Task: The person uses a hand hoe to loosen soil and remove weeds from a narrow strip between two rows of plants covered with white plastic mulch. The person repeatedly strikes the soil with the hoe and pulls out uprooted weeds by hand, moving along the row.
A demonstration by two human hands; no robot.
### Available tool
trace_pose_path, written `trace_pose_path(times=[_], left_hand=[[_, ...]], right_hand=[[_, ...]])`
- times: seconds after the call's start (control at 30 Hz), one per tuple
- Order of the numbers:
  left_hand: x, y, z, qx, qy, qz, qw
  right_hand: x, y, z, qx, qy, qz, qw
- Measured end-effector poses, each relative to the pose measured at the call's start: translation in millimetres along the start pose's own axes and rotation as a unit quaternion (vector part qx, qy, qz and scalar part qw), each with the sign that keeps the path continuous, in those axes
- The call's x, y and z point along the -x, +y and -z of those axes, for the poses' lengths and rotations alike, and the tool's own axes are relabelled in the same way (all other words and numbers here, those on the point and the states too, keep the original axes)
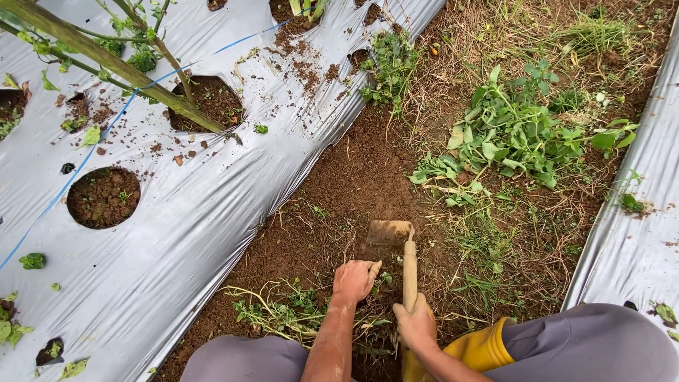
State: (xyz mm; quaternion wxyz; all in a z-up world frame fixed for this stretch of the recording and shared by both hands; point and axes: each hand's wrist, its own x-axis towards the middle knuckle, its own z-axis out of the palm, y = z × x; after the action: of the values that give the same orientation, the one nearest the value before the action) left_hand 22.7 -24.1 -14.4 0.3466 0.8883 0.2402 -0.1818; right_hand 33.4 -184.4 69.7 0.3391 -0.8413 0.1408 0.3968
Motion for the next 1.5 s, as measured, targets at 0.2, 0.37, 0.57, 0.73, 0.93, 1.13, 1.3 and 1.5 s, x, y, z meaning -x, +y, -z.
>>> trace_pose_path(times=[0.2,0.37,0.57,0.73,0.93,1.13,1.3,1.5], left_hand=[[-26.2,-14.8,-12.8,0.133,0.123,0.119,0.976],[-41.1,-25.0,-15.8,0.123,0.2,0.17,0.957],[-26.9,-20.7,-5.3,0.211,0.128,0.239,0.939],[-26.8,-14.3,-1.1,0.295,0.13,0.26,0.91],[-33.4,-22.8,-8.1,0.276,0.161,0.263,0.91],[-33.2,-24.1,-6.1,0.239,0.162,0.248,0.925],[-25.1,-11.2,9.4,0.307,0.159,0.269,0.899],[-31.3,-32.0,-10.4,0.22,0.204,0.245,0.922]], right_hand=[[-34.2,-34.4,20.8,-0.092,-0.038,-0.021,0.995],[-13.5,-3.0,11.6,0.0,-0.049,-0.03,0.998],[-34.5,-27.5,11.2,-0.086,-0.006,-0.015,0.996],[-22.3,-18.7,9.0,-0.043,-0.041,-0.012,0.998],[-24.5,-32.9,1.2,-0.056,-0.057,-0.025,0.997],[-48.7,-38.5,-4.0,-0.138,-0.02,0.022,0.99],[-26.6,-31.7,-4.0,-0.027,-0.089,0.009,0.996],[-53.4,-58.6,-24.2,-0.15,0.004,-0.006,0.989]])
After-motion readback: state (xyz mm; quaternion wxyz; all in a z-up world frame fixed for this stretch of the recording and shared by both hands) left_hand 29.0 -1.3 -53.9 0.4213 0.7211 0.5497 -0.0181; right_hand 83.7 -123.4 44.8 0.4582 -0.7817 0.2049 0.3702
